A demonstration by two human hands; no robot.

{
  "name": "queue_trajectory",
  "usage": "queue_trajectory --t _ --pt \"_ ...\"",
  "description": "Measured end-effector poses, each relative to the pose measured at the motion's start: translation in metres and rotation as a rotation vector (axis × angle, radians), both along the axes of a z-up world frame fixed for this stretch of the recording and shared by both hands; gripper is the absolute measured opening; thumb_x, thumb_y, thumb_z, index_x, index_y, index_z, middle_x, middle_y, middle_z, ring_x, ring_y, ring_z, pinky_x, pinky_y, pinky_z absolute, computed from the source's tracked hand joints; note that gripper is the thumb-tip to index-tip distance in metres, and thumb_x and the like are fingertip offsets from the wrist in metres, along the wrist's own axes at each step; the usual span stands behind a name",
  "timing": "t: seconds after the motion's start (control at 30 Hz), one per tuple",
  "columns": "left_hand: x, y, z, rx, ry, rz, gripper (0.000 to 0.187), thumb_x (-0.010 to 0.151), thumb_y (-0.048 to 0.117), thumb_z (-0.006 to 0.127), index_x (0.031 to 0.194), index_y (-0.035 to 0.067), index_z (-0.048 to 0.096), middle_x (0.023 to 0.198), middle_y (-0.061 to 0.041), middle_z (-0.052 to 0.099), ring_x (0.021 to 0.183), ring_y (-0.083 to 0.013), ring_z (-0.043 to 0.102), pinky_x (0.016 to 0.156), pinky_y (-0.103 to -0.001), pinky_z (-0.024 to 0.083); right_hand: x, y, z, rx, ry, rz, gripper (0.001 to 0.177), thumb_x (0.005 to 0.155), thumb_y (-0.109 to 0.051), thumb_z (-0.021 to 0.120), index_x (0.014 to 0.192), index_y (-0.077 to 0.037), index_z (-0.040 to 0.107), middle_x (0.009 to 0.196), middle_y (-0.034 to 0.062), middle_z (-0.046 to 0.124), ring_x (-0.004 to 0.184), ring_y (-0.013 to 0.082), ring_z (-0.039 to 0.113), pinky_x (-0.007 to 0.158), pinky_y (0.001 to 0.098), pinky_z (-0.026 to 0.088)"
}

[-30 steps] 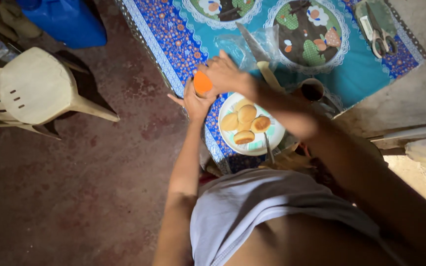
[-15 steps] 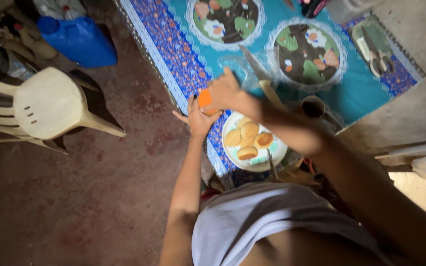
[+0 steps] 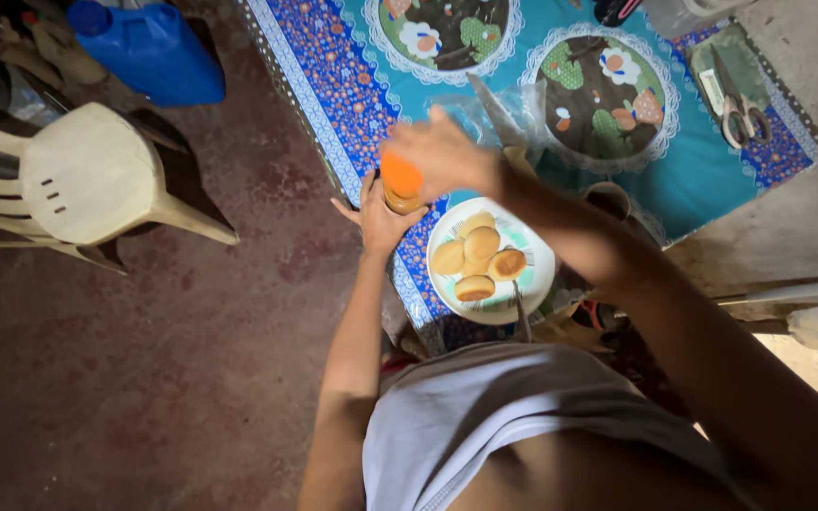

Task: Preparing small sandwiches by slicing buns and spreading peanut butter.

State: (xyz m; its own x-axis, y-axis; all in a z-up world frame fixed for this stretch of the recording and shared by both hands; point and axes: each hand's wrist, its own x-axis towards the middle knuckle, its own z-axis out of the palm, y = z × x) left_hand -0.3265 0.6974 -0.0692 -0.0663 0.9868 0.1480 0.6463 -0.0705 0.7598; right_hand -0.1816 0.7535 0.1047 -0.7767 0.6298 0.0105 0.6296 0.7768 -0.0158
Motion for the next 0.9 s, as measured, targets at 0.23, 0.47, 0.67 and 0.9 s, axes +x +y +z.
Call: queue_trajectory --t 0.23,0.47,0.67,0.9 --pt "0.001 -0.001 -0.02 0.097 0.006 0.025 0.1 0.054 0.061 0.092 0.139 0.017 0.06 0.146 -0.017 0.056 0.146 -0.0284 0.041 0.111 -0.074 -0.018 0.081 0.042 -0.089 -0.204 0.512 -0.12 0.088 0.061 -0.029 0.095 0.133 -0.008 0.049 0.12 0.0155 0.064 0.107 0.0273 0.064 0.088 0.0456 0.046" --pt "0.001 -0.002 -0.009 0.049 0.023 0.034 0.103 0.054 0.058 0.094 0.14 0.017 0.057 0.15 -0.018 0.052 0.146 -0.0288 0.041 0.111 -0.074 -0.017 0.106 0.022 -0.206 -0.714 0.881 -0.489 0.093 0.064 -0.008 0.09 0.146 -0.016 0.045 0.125 0.012 0.06 0.079 0.0128 0.061 0.068 0.0287 0.051" --pt "-0.006 0.001 -0.02 0.121 -0.166 -0.051 0.103 0.057 0.037 0.101 0.145 0.009 0.054 0.15 -0.028 0.049 0.144 -0.0429 0.041 0.121 -0.051 0.032 0.094 0.001 -0.185 -0.329 0.657 -0.499 0.092 0.061 -0.011 0.093 0.142 -0.013 0.048 0.128 0.014 0.06 0.09 0.0266 0.065 0.078 0.0374 0.055" --pt "-0.01 -0.006 -0.023 0.101 -0.124 -0.058 0.106 0.062 0.037 0.103 0.146 0.001 0.05 0.147 -0.026 0.053 0.139 -0.0422 0.045 0.121 -0.048 0.033 0.139 -0.084 -0.134 -0.301 0.859 -0.569 0.069 0.082 -0.002 0.083 0.143 -0.011 0.052 0.139 0.013 0.052 0.11 0.0265 0.065 0.084 0.032 0.061"
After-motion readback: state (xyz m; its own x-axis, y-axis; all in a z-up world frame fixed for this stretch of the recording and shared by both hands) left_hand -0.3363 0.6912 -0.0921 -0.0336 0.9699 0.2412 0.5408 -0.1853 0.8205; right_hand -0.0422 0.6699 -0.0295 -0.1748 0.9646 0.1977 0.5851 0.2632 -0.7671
